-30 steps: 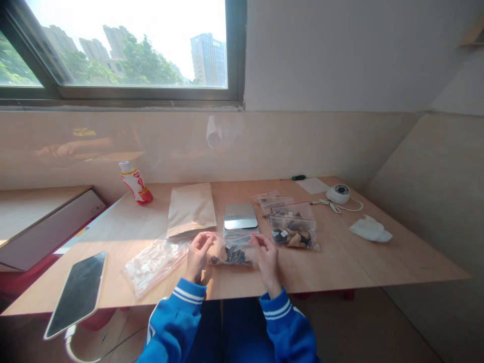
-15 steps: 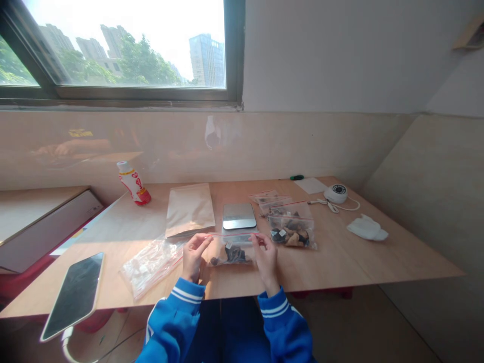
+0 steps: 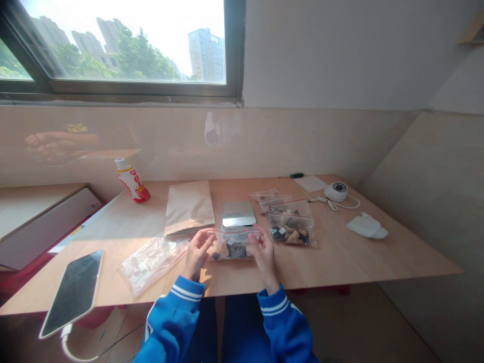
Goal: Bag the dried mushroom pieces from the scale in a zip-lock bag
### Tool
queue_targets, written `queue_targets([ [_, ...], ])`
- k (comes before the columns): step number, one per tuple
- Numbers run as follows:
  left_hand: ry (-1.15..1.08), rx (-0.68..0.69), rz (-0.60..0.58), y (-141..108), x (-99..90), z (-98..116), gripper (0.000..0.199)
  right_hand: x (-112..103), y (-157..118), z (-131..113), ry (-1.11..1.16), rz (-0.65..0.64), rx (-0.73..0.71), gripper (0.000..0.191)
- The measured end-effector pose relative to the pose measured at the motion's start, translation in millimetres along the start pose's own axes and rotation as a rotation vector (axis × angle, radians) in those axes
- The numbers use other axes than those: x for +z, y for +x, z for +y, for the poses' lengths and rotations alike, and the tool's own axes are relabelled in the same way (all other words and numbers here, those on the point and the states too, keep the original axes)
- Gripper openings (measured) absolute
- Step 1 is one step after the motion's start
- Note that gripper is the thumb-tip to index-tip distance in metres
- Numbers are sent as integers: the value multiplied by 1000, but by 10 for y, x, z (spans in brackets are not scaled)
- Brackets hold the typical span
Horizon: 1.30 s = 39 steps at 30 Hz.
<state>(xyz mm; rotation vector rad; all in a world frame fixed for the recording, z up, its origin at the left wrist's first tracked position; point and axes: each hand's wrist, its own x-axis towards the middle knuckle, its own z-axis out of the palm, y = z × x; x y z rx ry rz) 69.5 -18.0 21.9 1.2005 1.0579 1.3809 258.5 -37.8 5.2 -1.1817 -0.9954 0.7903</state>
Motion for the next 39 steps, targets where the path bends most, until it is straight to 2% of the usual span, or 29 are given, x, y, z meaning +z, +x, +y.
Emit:
queue_targets([
  [3, -3, -7, -16, -7, 7, 23, 29, 14, -11, -3, -17, -35, 39, 34],
  [6, 14, -17, 7, -8, -3, 24, 27, 21, -16, -4, -37, -1, 25, 29],
  [13, -62, -20, 42, -2, -16, -25, 25, 19, -25, -24, -41, 5, 3, 27],
  [35, 33, 38, 68, 19, -40, -79, 24, 36, -38, -64, -38, 5, 11, 27],
  [39, -30, -18, 45, 0, -21, -62, 27, 35, -30, -48, -61, 22, -3, 27],
])
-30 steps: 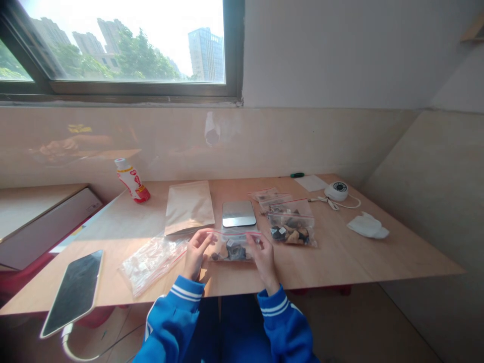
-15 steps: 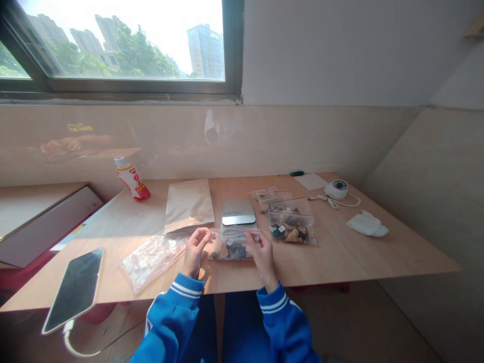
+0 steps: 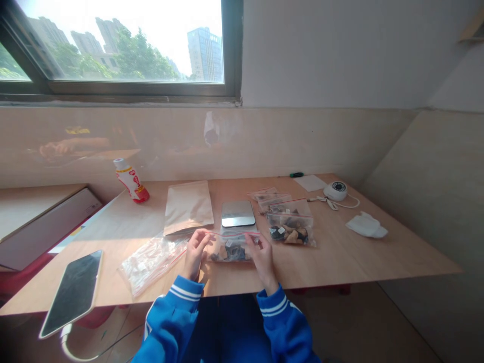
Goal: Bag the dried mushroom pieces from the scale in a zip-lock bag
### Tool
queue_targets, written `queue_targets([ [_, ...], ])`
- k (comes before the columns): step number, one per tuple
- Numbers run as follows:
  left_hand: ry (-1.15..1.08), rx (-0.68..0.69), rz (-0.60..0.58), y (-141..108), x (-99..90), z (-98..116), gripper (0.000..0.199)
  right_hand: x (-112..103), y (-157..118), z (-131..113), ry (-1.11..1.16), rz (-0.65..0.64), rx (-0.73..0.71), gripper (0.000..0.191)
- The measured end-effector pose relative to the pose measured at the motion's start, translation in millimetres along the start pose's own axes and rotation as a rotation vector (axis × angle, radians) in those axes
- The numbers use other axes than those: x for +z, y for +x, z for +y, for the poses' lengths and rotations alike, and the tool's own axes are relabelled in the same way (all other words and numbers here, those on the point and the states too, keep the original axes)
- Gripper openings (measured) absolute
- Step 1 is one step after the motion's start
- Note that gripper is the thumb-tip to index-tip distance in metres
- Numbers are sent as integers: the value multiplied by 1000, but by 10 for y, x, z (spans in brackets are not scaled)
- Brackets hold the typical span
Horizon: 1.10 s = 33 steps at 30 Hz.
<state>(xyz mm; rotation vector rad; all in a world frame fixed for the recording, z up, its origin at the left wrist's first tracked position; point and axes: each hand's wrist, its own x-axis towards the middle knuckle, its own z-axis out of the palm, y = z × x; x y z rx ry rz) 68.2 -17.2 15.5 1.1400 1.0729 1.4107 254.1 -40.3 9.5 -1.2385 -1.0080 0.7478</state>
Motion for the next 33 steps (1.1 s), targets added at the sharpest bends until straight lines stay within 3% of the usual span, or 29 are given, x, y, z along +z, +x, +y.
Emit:
queue_targets([
  [9, -34, 27, -165, -12, -39, 7, 26, -16, -2, 21, 16, 3, 3, 26],
  [33, 40, 12, 0, -14, -7, 42, 23, -39, 5, 53, -43, 38, -53, 26],
])
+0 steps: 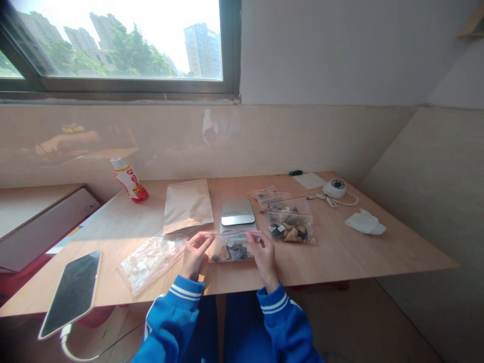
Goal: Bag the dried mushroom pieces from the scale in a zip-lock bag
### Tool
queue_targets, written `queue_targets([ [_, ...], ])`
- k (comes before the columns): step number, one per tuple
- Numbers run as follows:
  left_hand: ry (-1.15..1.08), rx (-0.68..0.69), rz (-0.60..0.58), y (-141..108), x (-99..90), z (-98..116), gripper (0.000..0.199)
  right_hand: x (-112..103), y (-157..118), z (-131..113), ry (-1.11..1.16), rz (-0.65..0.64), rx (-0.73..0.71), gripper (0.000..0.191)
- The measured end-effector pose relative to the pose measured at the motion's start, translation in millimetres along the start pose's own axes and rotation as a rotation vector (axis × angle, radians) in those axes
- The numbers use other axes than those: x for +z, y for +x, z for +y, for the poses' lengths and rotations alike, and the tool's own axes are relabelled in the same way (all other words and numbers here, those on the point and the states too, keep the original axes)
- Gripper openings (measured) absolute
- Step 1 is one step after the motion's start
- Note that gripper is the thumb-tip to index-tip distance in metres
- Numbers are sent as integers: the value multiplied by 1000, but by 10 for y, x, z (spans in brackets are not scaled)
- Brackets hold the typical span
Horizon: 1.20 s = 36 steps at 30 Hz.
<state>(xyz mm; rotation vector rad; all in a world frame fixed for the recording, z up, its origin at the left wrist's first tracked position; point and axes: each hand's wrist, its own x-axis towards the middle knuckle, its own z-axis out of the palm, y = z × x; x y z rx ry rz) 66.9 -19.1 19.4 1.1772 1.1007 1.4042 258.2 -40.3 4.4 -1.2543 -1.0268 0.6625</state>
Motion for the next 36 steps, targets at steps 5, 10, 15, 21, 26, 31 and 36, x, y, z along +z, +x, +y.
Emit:
queue_targets([
  [5, -5, -15, 7, 0, 1, 16, 21, 0, 3, 26, -5, 3, -6, 27],
  [10, -3, -13, 8, -3, 1, 14, 20, -9, -9, 10, -21, 2, -14, 26],
  [15, 3, -2, 10, -7, 4, 29, 20, -4, -3, 27, -8, -2, -10, 26],
  [21, 6, -11, -35, -12, 28, 55, 21, -13, -17, -38, 120, -117, 99, 35],
  [26, -56, 1, -77, -27, 27, 52, 20, -2, -8, -38, 152, -159, 158, 40],
  [31, -88, 15, -162, -41, 15, 66, 29, 9, -11, 16, 131, -141, 168, 30],
  [36, -25, -10, -125, -37, 34, 60, 23, 16, -22, 30, 151, -138, 185, 28],
])
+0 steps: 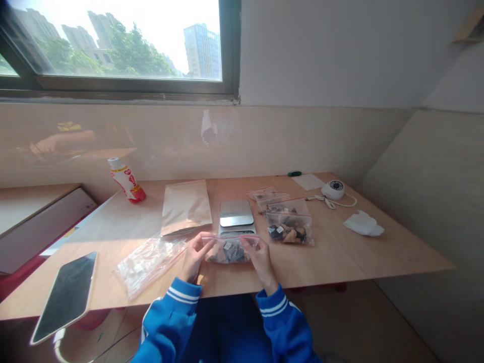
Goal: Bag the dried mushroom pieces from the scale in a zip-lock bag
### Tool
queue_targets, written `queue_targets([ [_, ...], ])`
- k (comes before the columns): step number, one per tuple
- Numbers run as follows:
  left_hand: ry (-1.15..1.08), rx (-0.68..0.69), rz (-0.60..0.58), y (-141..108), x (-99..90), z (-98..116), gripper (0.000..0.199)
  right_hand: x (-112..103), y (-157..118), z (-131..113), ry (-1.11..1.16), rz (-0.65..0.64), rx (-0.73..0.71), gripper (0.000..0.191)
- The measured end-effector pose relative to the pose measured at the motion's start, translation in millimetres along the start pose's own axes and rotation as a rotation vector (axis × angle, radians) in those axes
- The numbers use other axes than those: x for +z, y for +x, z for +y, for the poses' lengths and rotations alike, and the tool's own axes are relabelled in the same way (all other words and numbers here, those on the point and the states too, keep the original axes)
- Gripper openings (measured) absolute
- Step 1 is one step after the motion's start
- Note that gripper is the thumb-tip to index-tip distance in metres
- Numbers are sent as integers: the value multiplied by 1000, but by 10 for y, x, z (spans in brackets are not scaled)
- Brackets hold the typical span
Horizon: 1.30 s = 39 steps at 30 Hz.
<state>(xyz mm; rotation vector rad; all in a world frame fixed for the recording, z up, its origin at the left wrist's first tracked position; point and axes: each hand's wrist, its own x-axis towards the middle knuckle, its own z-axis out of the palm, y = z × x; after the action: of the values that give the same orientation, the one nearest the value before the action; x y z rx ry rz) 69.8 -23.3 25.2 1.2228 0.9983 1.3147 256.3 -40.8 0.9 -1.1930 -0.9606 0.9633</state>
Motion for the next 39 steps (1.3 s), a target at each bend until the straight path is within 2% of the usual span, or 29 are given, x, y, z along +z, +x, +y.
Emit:
queue_targets([
  [19, 37, -24, 68, 11, -10, -46, 24, 21, -22, -89, -100, 3, -135, 18],
  [24, 41, -5, 6, 20, -13, -86, 25, 12, -22, -71, -89, -5, -105, 21],
  [29, -51, -46, -101, -1, -16, -84, 37, -2, -59, -87, 5, -99, -7, 29],
  [32, -40, -49, -139, -20, -24, -69, 31, 2, -63, -109, 7, -143, 15, 34],
  [39, -56, -37, -182, -18, -61, -122, 27, 28, -33, -67, 17, -212, -11, 21],
])
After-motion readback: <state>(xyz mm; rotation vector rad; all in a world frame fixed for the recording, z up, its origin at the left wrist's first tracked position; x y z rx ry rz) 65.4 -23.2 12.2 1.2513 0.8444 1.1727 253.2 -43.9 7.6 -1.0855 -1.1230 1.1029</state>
